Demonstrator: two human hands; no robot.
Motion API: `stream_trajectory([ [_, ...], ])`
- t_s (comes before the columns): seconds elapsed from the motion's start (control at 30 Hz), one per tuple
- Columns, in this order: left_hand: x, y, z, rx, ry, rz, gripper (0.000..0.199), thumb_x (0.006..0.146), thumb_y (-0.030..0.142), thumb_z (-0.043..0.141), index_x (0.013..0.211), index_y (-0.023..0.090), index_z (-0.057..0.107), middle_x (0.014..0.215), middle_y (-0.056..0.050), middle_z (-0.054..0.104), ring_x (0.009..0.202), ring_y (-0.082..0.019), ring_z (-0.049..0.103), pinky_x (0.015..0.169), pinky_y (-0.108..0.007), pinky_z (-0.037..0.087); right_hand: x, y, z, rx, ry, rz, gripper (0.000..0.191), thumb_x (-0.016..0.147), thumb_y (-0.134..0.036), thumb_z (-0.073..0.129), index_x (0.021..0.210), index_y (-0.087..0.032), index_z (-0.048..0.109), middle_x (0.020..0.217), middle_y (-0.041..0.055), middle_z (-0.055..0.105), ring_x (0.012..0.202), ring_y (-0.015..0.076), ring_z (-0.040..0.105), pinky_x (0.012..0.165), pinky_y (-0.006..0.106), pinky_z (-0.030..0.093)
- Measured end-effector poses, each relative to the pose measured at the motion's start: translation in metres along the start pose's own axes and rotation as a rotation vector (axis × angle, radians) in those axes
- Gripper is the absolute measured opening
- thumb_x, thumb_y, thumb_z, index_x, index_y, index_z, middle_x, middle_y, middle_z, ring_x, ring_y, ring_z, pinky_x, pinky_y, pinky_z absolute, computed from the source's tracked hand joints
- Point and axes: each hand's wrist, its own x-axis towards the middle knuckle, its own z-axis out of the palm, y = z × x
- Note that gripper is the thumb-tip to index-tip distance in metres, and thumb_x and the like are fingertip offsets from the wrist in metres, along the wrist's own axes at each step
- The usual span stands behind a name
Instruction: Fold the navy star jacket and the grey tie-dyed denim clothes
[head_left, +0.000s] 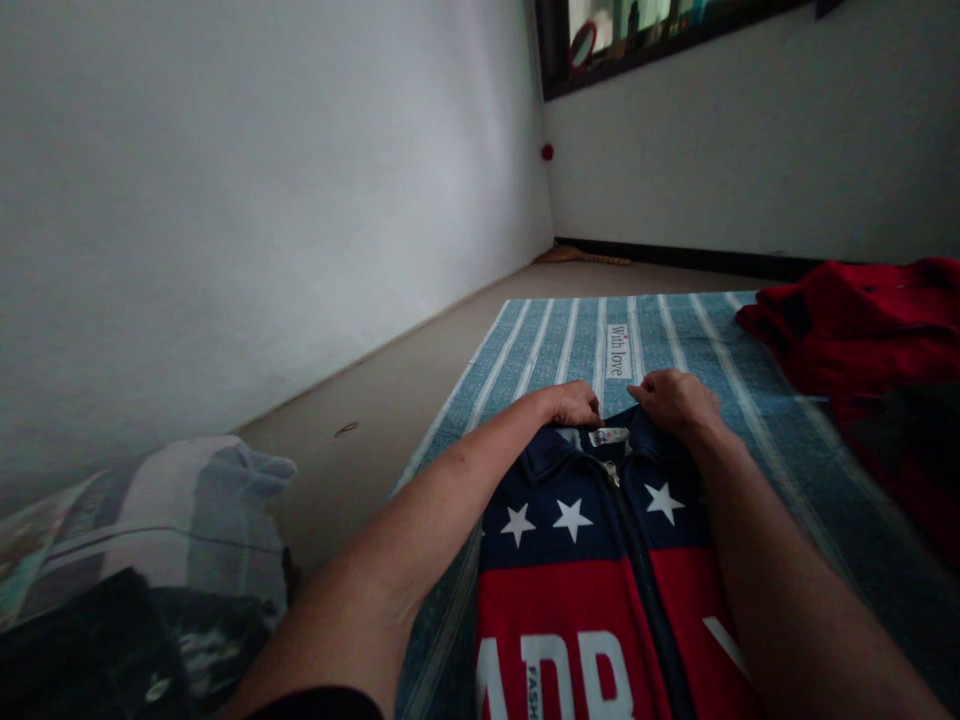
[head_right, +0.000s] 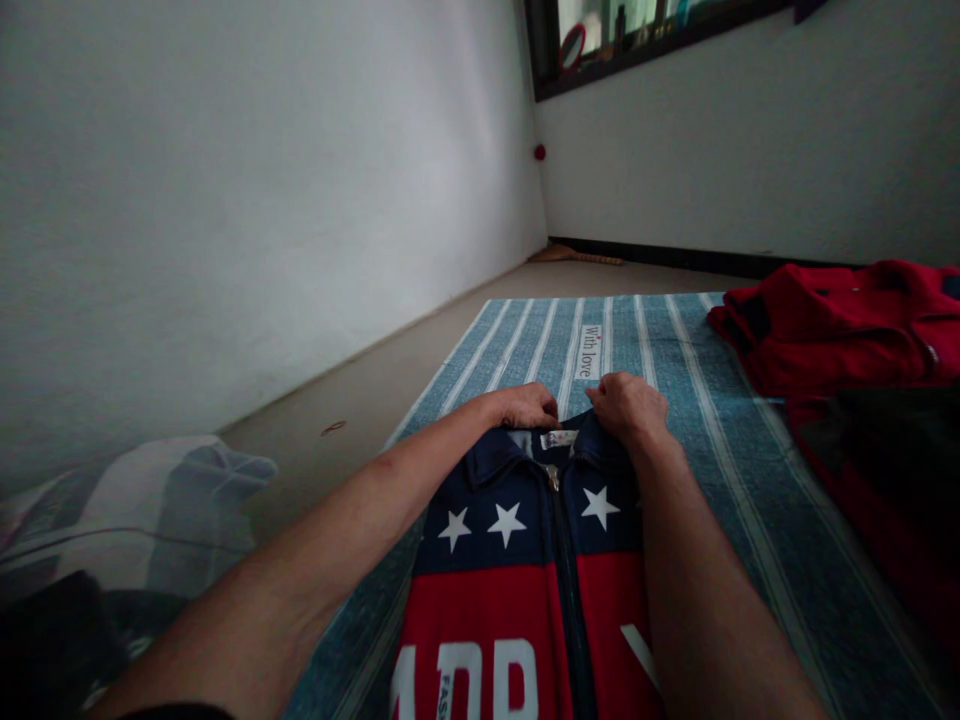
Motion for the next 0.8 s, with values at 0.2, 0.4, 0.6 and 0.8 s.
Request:
stream_trajectory([
  [0.2,-0.015,-0.027,-0.022,-0.125,-0.040,-0.068,0.009,0.059,0.025,0.072,0.057,0.018,0.067,0.050,0.002,0.059,0.053,-0.012,0.049,0.051,-0.023,0.037,-0.002,0.000,0.000,0.027,-0.011,0.009,0.034,0.090,-0.045,0.049,0.094,-0.021,0.072,0.097,0.0114,0.070,0.094,0.0280,0.065,0.071,0.033,0.047],
  [0.4,-0.045,-0.067,-0.025,-0.359,0.046,-0.101,0.027,0.064,0.043,0.070,0.070,0.017,0.066,0.056,0.003,0.056,0.048,-0.010,0.046,0.048,-0.022,0.036,-0.002,0.000,-0.001,0.031,-0.024,0.008,0.035,0.090,-0.045,0.048,0.097,-0.021,0.072,0.099,0.0124,0.069,0.094,0.0282,0.065,0.072,0.034,0.047],
  [0.6,-0.058,-0.082,-0.010,-0.486,0.186,-0.060,0.027,0.065,0.041,0.067,0.073,0.016,0.066,0.056,0.003,0.054,0.051,-0.010,0.047,0.051,-0.022,0.037,-0.002,-0.001,-0.001,0.001,-0.039,0.003,0.036,0.091,-0.047,0.045,0.095,-0.021,0.071,0.098,0.0113,0.069,0.094,0.0275,0.065,0.072,0.034,0.046],
  [0.8,-0.055,-0.079,0.002,-0.466,0.308,-0.048,0.017,0.064,0.032,0.065,0.066,0.014,0.065,0.053,0.005,0.052,0.049,-0.009,0.042,0.049,-0.023,0.031,-0.013,-0.009,-0.023,-0.069,0.002,-0.025,0.044,0.093,-0.053,0.041,0.103,-0.020,0.069,0.105,0.0143,0.068,0.099,0.0311,0.063,0.075,0.038,0.045],
])
